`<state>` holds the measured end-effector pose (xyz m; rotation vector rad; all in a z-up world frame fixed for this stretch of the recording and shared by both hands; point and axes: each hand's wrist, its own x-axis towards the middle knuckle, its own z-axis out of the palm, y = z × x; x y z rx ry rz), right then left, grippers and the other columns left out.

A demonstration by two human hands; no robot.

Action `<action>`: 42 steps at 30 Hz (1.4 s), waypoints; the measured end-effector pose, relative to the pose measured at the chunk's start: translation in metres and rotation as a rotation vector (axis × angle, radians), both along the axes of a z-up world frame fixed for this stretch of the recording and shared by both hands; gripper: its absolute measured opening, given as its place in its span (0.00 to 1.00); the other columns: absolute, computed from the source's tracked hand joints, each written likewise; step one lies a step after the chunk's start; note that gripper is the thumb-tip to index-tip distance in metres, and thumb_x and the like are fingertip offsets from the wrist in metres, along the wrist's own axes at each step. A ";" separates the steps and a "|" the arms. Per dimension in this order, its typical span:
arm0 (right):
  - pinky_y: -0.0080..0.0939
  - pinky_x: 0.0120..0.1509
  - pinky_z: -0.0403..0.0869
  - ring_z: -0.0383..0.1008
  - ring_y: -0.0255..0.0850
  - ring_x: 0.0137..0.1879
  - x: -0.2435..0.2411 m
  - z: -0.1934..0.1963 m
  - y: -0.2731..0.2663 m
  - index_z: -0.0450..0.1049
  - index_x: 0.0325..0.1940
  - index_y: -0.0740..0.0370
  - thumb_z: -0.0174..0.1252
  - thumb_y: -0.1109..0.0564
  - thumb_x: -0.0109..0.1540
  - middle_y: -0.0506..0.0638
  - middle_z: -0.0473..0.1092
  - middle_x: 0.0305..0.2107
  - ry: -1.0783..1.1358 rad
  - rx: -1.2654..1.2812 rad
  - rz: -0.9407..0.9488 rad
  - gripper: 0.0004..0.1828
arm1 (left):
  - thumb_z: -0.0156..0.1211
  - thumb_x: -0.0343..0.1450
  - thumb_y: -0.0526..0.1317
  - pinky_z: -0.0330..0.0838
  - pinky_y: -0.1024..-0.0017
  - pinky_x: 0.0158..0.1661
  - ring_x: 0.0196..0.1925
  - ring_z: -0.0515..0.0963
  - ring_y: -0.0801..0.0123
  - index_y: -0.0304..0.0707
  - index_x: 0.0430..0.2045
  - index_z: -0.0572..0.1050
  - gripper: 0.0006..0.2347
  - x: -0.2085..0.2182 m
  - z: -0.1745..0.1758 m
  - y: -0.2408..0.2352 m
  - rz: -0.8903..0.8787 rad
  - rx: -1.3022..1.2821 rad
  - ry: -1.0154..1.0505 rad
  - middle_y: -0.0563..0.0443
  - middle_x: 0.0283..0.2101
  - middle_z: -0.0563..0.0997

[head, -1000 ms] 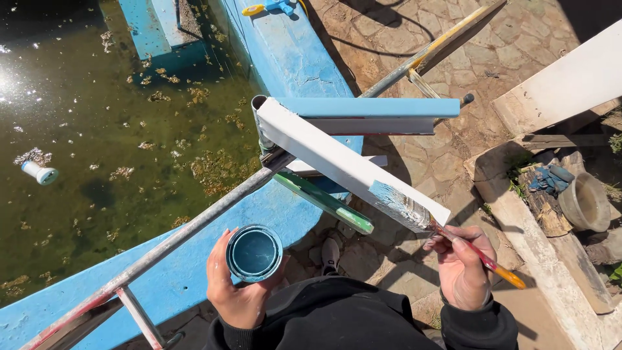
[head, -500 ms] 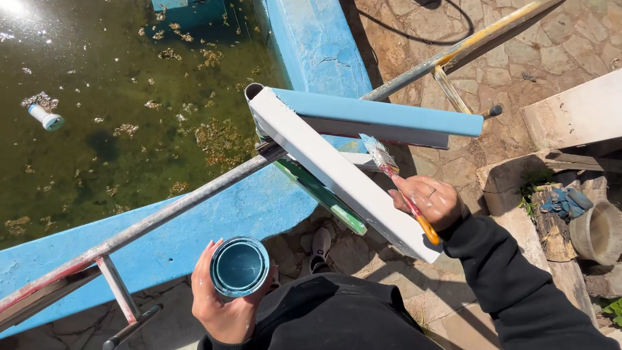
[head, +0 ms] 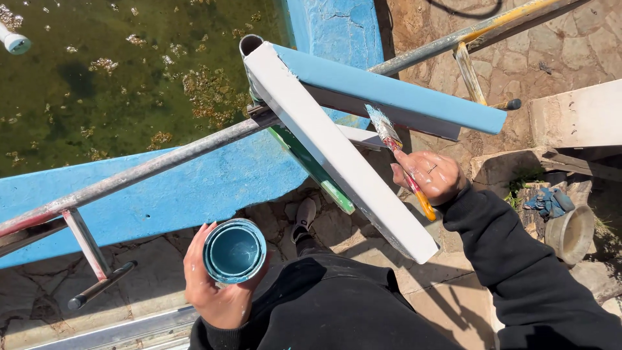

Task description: Painting structural beams using a paintbrush and a can of blue paint

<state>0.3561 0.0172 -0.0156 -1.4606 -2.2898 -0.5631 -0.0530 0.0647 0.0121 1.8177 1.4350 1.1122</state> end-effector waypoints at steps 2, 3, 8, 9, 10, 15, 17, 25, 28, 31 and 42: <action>0.41 0.37 0.76 0.77 0.44 0.31 -0.006 -0.002 0.010 0.78 0.52 0.71 0.65 0.60 0.65 0.49 0.75 0.31 0.027 -0.009 0.062 0.14 | 0.78 0.59 0.44 0.72 0.53 0.67 0.67 0.76 0.43 0.28 0.57 0.72 0.33 0.003 0.002 -0.001 -0.012 -0.015 -0.007 0.36 0.58 0.77; 0.41 0.37 0.76 0.77 0.44 0.31 -0.002 -0.006 0.009 0.78 0.52 0.71 0.65 0.60 0.65 0.49 0.75 0.31 0.028 -0.010 0.061 0.14 | 0.78 0.59 0.44 0.72 0.53 0.67 0.67 0.76 0.43 0.28 0.57 0.72 0.33 0.003 0.003 -0.002 -0.012 -0.016 -0.006 0.36 0.58 0.77; 0.39 0.28 0.69 0.69 0.43 0.24 0.002 -0.009 -0.007 0.78 0.49 0.69 0.64 0.62 0.60 0.50 0.75 0.24 -0.091 0.120 -0.006 0.14 | 0.78 0.60 0.45 0.72 0.54 0.66 0.67 0.76 0.43 0.29 0.58 0.71 0.33 -0.002 0.000 -0.007 0.005 -0.011 0.002 0.35 0.60 0.76; 0.39 0.28 0.69 0.69 0.43 0.24 -0.001 -0.008 -0.002 0.78 0.49 0.69 0.64 0.62 0.60 0.50 0.75 0.24 -0.089 0.119 -0.004 0.14 | 0.78 0.60 0.45 0.72 0.54 0.66 0.67 0.76 0.43 0.29 0.58 0.71 0.33 -0.003 -0.001 -0.007 0.006 -0.012 0.004 0.35 0.60 0.76; 0.37 0.29 0.70 0.71 0.40 0.25 -0.005 -0.007 0.002 0.79 0.50 0.68 0.64 0.59 0.61 0.48 0.74 0.23 -0.107 0.092 0.015 0.15 | 0.79 0.59 0.45 0.72 0.54 0.66 0.66 0.76 0.44 0.29 0.57 0.71 0.34 -0.003 -0.002 -0.008 -0.001 -0.002 0.006 0.35 0.59 0.77; 0.35 0.30 0.67 0.66 0.39 0.23 0.001 -0.009 0.005 0.81 0.47 0.66 0.63 0.58 0.63 0.45 0.68 0.20 -0.188 0.111 -0.037 0.11 | 0.78 0.60 0.45 0.72 0.54 0.66 0.66 0.77 0.44 0.28 0.57 0.71 0.33 -0.005 0.002 -0.011 0.000 0.005 -0.008 0.35 0.59 0.77; 0.38 0.28 0.68 0.66 0.41 0.23 0.007 -0.008 -0.012 0.82 0.41 0.67 0.66 0.62 0.60 0.48 0.73 0.22 -0.168 0.125 -0.110 0.07 | 0.81 0.58 0.44 0.74 0.55 0.65 0.65 0.77 0.44 0.28 0.57 0.71 0.34 -0.005 0.003 -0.012 0.016 0.039 -0.009 0.35 0.59 0.77; 0.37 0.29 0.67 0.66 0.41 0.23 -0.004 -0.022 0.007 0.82 0.48 0.66 0.62 0.59 0.64 0.46 0.68 0.19 -0.119 0.161 -0.052 0.11 | 0.79 0.60 0.43 0.72 0.54 0.67 0.66 0.76 0.44 0.29 0.58 0.71 0.33 -0.011 -0.004 -0.021 -0.007 0.041 -0.025 0.36 0.60 0.76; 0.38 0.29 0.68 0.66 0.42 0.22 0.004 -0.023 -0.008 0.82 0.44 0.68 0.64 0.61 0.62 0.48 0.68 0.19 -0.119 0.207 -0.100 0.09 | 0.79 0.60 0.45 0.72 0.54 0.67 0.67 0.76 0.44 0.29 0.58 0.70 0.34 -0.011 -0.001 -0.024 0.005 0.050 -0.038 0.37 0.60 0.76; 0.40 0.27 0.66 0.66 0.43 0.22 -0.001 -0.022 -0.009 0.81 0.43 0.69 0.64 0.62 0.62 0.49 0.67 0.19 -0.083 0.171 -0.065 0.08 | 0.80 0.59 0.44 0.72 0.54 0.67 0.67 0.76 0.45 0.30 0.58 0.70 0.34 -0.012 -0.005 -0.029 0.016 0.046 -0.037 0.38 0.60 0.76; 0.42 0.31 0.69 0.68 0.45 0.24 -0.011 -0.026 0.029 0.81 0.50 0.70 0.61 0.63 0.65 0.50 0.70 0.21 0.033 0.133 0.070 0.12 | 0.80 0.59 0.45 0.73 0.56 0.66 0.66 0.77 0.47 0.32 0.58 0.71 0.33 -0.008 0.001 -0.041 0.073 0.047 -0.042 0.40 0.59 0.77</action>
